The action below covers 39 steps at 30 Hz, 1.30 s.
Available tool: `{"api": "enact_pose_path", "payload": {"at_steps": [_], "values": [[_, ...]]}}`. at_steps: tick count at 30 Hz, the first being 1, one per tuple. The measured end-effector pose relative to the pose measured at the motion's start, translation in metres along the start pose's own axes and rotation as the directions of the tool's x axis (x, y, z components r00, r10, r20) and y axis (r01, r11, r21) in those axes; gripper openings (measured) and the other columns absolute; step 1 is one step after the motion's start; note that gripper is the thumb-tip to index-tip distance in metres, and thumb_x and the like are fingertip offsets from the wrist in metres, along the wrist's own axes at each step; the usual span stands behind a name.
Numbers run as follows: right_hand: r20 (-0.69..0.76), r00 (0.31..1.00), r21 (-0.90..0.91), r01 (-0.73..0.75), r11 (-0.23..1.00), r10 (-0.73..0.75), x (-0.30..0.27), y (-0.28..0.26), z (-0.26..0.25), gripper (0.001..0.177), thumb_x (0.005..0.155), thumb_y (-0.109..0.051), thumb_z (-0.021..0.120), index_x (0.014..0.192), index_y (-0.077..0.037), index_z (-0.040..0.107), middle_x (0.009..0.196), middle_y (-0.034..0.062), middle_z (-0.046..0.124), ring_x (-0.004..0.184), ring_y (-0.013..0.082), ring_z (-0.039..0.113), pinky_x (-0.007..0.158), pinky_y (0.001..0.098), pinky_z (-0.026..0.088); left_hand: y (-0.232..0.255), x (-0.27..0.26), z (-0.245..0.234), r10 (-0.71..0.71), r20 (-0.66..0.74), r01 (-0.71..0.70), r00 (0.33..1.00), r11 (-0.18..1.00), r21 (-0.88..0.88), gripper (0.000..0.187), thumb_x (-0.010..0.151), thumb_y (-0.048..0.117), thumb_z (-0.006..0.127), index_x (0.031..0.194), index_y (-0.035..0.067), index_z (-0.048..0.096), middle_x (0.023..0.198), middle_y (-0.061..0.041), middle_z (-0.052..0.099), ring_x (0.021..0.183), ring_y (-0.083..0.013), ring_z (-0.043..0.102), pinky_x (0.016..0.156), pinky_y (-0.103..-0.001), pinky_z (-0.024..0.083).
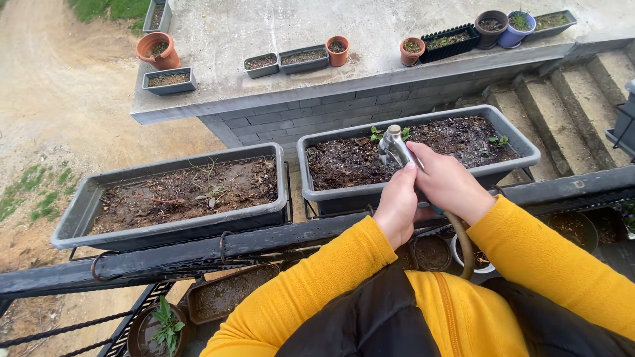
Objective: The person waters various potted plants and rectangular planters on a balcony using a hose with a spray nozzle. They move the nozzle between different containers, directing water onto the soil and plants.
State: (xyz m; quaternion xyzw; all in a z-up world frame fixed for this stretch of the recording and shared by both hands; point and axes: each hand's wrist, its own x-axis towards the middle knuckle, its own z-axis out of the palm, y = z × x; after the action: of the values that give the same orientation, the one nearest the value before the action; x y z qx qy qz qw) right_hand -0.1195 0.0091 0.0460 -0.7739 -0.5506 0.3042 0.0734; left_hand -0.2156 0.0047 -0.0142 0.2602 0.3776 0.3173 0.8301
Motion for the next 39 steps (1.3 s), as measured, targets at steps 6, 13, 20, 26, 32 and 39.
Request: {"api": "enact_pose_path", "payload": {"at_steps": [6,13,20,26,32,39], "values": [[-0.036,0.999,0.011,-0.014,1.0,0.014,0.011,0.01,0.006,0.059,0.098,-0.037,0.045,0.155,-0.023,0.045,0.133,0.0285,0.064,0.127,0.049,0.057,0.107,0.062,0.043,-0.002,0.002,-0.004,0.027,0.027,-0.027,0.999,0.999,-0.02,0.06,0.11,0.05,0.043,0.149,0.005,0.038,0.143,-0.021,0.045,0.124,-0.041,0.054,0.09,-0.066,0.052],[0.004,1.0,0.052,0.002,0.999,-0.002,-0.003,-0.001,0.009,0.057,0.098,-0.032,0.042,0.154,-0.019,0.045,0.13,0.0328,0.064,0.127,0.0508,0.057,0.108,0.0625,0.043,-0.007,-0.003,-0.009,0.0,0.031,0.001,1.0,1.0,-0.023,0.057,0.109,0.05,0.045,0.146,0.007,0.041,0.144,-0.018,0.044,0.128,-0.0414,0.05,0.09,-0.069,0.051],[-0.014,0.999,0.082,-0.042,0.996,0.043,-0.013,0.005,0.01,0.059,0.097,-0.032,0.044,0.156,-0.024,0.042,0.132,0.0302,0.064,0.128,0.0475,0.057,0.108,0.0605,0.044,0.0,-0.018,-0.007,-0.024,0.085,0.024,0.996,1.0,-0.007,0.059,0.108,0.047,0.044,0.152,0.008,0.035,0.149,-0.021,0.042,0.134,-0.0423,0.046,0.097,-0.07,0.046],[-0.025,0.993,0.134,-0.11,0.985,0.114,-0.019,0.021,0.022,0.063,0.094,-0.035,0.051,0.155,-0.023,0.043,0.132,0.0303,0.064,0.129,0.0468,0.056,0.108,0.0594,0.045,-0.002,-0.035,-0.026,-0.077,0.213,0.066,0.974,0.996,0.059,0.074,0.103,0.044,0.056,0.16,0.008,0.026,0.16,-0.026,0.034,0.144,-0.046,0.04,0.105,-0.064,0.043],[-0.044,0.984,0.266,-0.157,0.951,0.175,-0.035,0.035,0.034,0.061,0.092,-0.029,0.055,0.151,-0.014,0.049,0.113,0.0277,0.067,0.1,0.04,0.066,0.086,0.051,0.055,0.026,-0.075,-0.082,0.258,0.142,-0.291,0.956,0.902,0.319,0.061,0.098,0.028,0.066,0.15,0.004,0.046,0.138,-0.024,0.056,0.129,-0.0337,0.054,0.107,-0.05,0.047],[-0.149,0.987,0.213,-0.02,0.977,0.053,-0.076,0.033,0.04,0.059,0.092,-0.027,0.058,0.149,-0.012,0.053,0.117,0.0384,0.065,0.116,0.0535,0.06,0.096,0.0637,0.048,0.057,-0.078,-0.286,0.86,0.287,0.144,0.422,-0.376,0.915,0.034,0.112,0.048,0.051,0.087,0.028,0.061,0.076,0.008,0.06,0.078,-0.0164,0.067,0.071,-0.03,0.056]]}}
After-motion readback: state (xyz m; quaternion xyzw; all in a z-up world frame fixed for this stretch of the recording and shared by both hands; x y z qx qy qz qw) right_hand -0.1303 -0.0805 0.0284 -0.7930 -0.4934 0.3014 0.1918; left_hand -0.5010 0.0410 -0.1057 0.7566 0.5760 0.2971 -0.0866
